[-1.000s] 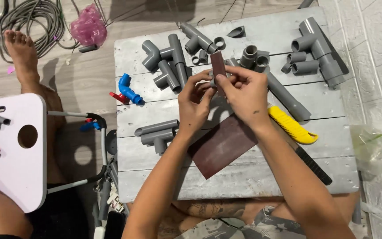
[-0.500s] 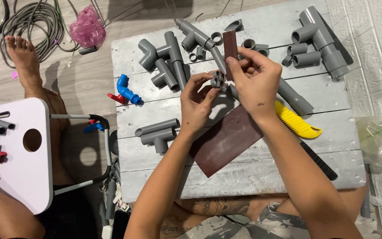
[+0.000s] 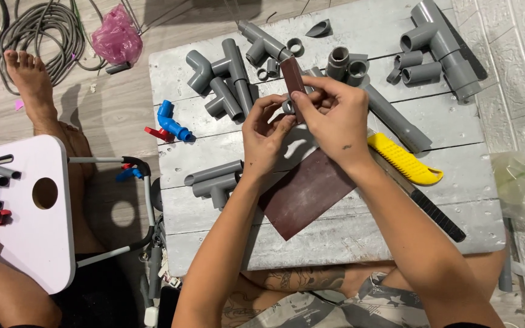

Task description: Sanding the edges of small grey plastic rings and pipe fittings using sandpaper on a low wooden surface.

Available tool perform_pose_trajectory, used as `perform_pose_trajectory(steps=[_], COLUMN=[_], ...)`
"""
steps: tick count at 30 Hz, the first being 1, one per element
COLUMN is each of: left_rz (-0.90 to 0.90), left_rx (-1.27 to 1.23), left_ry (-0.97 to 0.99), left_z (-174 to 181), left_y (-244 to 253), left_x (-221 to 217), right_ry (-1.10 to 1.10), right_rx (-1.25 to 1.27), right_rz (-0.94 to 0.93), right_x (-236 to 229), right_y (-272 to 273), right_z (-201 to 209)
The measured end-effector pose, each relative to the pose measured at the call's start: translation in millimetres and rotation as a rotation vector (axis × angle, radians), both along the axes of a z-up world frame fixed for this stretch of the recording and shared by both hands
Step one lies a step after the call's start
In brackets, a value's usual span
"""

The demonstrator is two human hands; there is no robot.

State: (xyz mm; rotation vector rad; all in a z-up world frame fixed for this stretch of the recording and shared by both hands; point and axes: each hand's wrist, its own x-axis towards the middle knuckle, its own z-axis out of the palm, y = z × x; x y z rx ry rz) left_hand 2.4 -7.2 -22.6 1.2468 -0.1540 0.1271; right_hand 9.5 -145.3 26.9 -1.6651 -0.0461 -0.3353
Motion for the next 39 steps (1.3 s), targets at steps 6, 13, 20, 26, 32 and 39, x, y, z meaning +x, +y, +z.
perform_pose_trajectory(steps=[6,13,20,26,32,39], left_rz=[0.023,0.037,0.078,0.115,0.152,0.133], left_rx=[0.117,0.143,0.230,0.247,0.272,0.187], left_ry=[-0.059,-0.080,-0.102,-0.122,-0.143,-0.120], left_z=[0.6,11.1,21.4,24.6,21.7,27.9], left_y=[-1.0,1.4,8.7,10.4,8.3,12.1], left_x=[-0.3,-2.3,-3.1,-2.4,-2.2,-3.0], right_ry=[0.058,0.140,0.239,0.251,0.244,0.274], right_rx=[0.063,0.092,0.158,0.152,0.161,0.140], right_rz=[0.026,0.072,0.129,0.152,0.155,0.156], right_x=[2.7,7.8,4.0,1.8,-0.3,3.5], right_y=[-5.4,-7.4,-6.2,-3.5,-2.2,-3.8], right_z=[0.2,-6.9,-0.5,5.6,4.8,-3.0])
